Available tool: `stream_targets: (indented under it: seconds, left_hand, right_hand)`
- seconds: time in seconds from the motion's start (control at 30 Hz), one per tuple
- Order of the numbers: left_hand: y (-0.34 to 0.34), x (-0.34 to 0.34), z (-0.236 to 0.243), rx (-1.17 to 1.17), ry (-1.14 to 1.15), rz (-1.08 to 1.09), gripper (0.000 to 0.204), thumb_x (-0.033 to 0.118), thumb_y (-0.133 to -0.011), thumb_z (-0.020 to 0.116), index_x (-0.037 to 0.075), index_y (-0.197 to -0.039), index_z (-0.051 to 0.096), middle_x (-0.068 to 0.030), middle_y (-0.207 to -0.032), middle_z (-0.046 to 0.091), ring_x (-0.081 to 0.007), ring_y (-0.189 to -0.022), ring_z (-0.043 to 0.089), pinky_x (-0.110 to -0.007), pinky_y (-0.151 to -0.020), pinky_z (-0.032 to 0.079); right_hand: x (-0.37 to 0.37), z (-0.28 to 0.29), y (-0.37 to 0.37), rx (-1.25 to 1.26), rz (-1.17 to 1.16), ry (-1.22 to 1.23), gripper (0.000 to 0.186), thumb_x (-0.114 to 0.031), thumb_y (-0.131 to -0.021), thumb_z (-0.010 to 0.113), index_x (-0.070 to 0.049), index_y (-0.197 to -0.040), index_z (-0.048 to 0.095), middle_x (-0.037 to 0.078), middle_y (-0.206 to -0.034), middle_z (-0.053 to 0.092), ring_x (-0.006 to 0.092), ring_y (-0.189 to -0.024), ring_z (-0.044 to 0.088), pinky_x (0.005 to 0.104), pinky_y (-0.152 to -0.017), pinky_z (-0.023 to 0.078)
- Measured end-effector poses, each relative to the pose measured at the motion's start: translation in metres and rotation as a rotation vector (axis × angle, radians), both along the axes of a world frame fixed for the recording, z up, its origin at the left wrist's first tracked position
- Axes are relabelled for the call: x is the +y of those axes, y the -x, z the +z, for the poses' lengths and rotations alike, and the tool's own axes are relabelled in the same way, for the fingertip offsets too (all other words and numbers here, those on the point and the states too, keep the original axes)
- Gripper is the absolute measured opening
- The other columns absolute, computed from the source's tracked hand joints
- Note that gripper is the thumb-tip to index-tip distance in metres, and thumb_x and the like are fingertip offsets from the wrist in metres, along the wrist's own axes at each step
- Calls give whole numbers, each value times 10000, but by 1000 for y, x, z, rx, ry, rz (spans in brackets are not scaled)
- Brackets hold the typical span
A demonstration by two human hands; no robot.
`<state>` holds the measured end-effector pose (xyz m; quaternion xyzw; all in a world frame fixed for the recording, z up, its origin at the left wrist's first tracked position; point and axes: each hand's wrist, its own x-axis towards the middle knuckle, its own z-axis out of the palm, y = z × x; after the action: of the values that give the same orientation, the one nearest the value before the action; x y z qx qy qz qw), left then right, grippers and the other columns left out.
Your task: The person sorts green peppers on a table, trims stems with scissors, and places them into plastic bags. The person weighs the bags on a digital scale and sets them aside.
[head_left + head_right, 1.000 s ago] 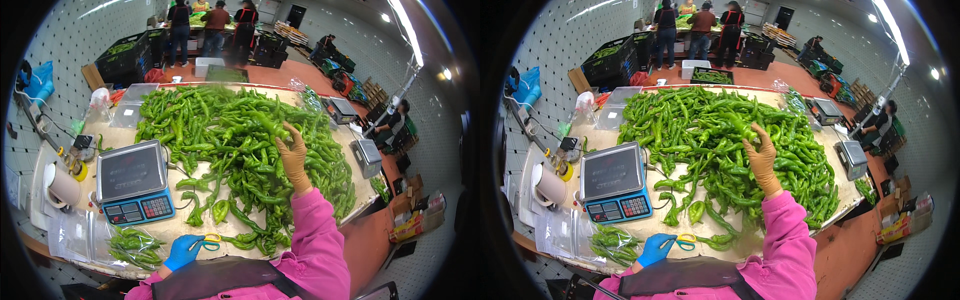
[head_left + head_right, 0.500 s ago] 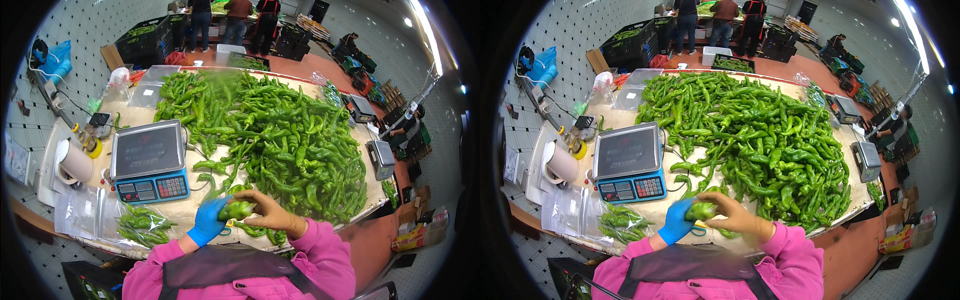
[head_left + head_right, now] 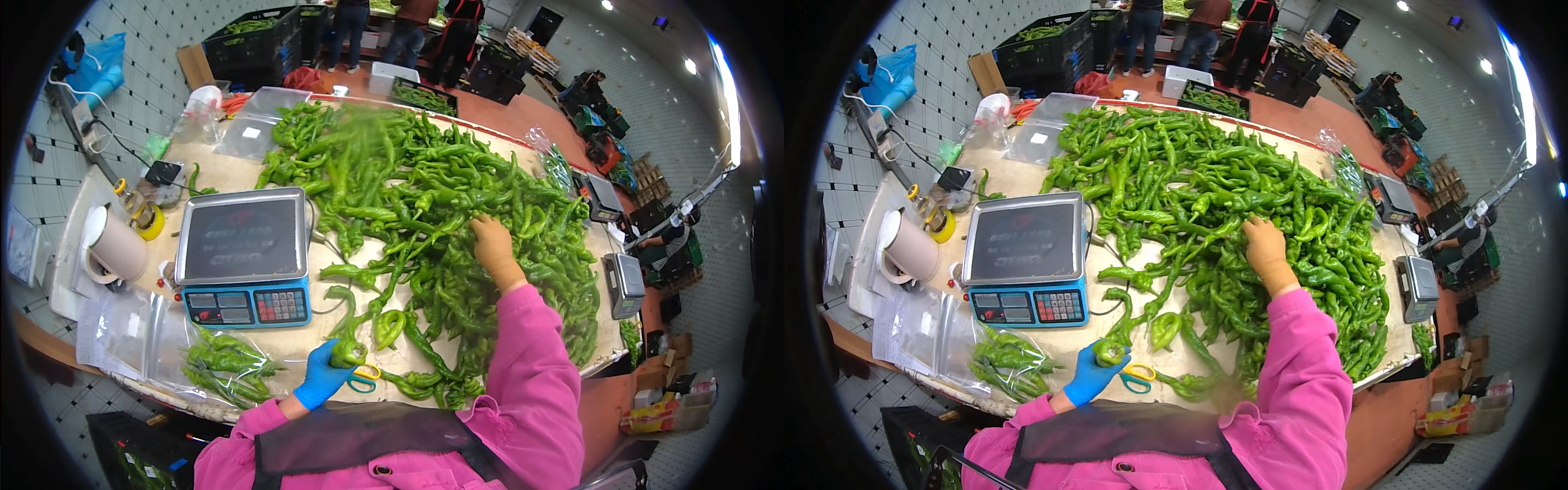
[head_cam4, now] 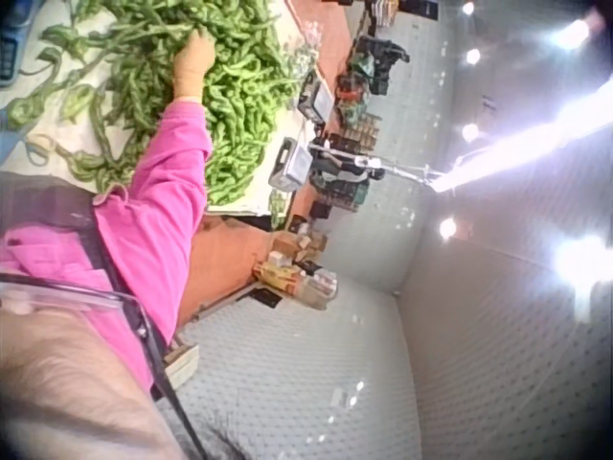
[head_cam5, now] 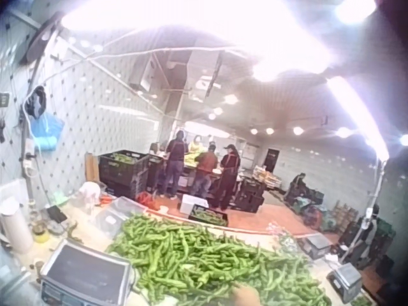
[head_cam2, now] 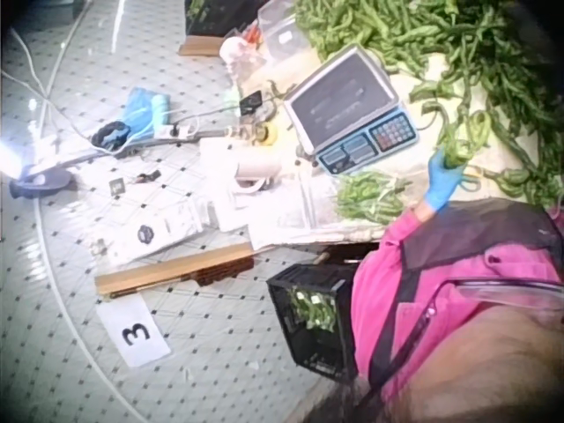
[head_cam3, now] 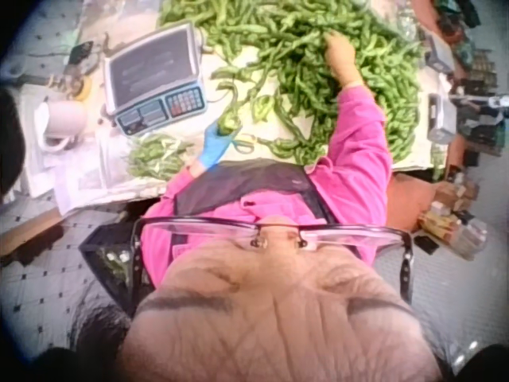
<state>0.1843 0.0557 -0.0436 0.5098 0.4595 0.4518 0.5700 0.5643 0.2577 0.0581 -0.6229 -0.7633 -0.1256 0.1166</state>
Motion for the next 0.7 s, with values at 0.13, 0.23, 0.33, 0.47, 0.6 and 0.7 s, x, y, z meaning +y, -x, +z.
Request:
stream_targets:
  seconds: [0.13,0.23,0.33,0.47,0.6,0.7]
  left_hand:
    - [-3,1,-8,-24,-7,-52,201,20,-830,763,18,-979,628,-109,-1023,721,-148,-935,681,-303,-831,555]
    - [-12,5,1,-62,-77,-106,240,9,-818,757,22,-1032,651,-93,-1001,699,-152,-919,663,-293,-826,534]
    - [-20,11,24,-19,-213,-179,358,0,-790,746,41,-1137,668,-95,-1058,670,-212,-1002,641,-319,-880,494]
    - [-38,19,55,126,-559,-245,557,40,-798,764,42,-1323,579,-124,-1299,593,-249,-1206,558,-360,-1025,430]
    - [-69,9,69,-53,-377,-565,672,135,-844,758,42,-1440,462,-146,-1421,521,-261,-1297,493,-384,-1094,372]
    - [-89,-6,70,-217,155,-849,685,114,-858,766,17,-1445,426,-87,-1370,544,-154,-1185,543,-312,-1000,457]
  right_hand:
    - [-45,30,-1,167,76,-153,341,102,-683,586,-90,-957,652,53,-1077,670,336,-952,601,422,-766,518]
    - [-89,60,7,213,156,-308,394,116,-640,616,-39,-1001,646,93,-1163,670,353,-984,597,424,-826,505]
    - [-149,84,28,261,253,-524,404,43,-631,662,-15,-1030,648,140,-1148,671,335,-968,612,414,-798,501]
    - [-226,88,65,508,246,-358,270,2,-749,680,-26,-1017,662,142,-1045,685,297,-896,636,381,-789,481]
    - [-263,59,100,1131,242,33,297,-66,-809,706,-28,-1097,645,88,-1021,669,201,-928,621,314,-822,472]
    - [-279,35,112,1204,195,97,503,-127,-810,772,-23,-1255,562,85,-1126,610,178,-980,594,305,-841,478]
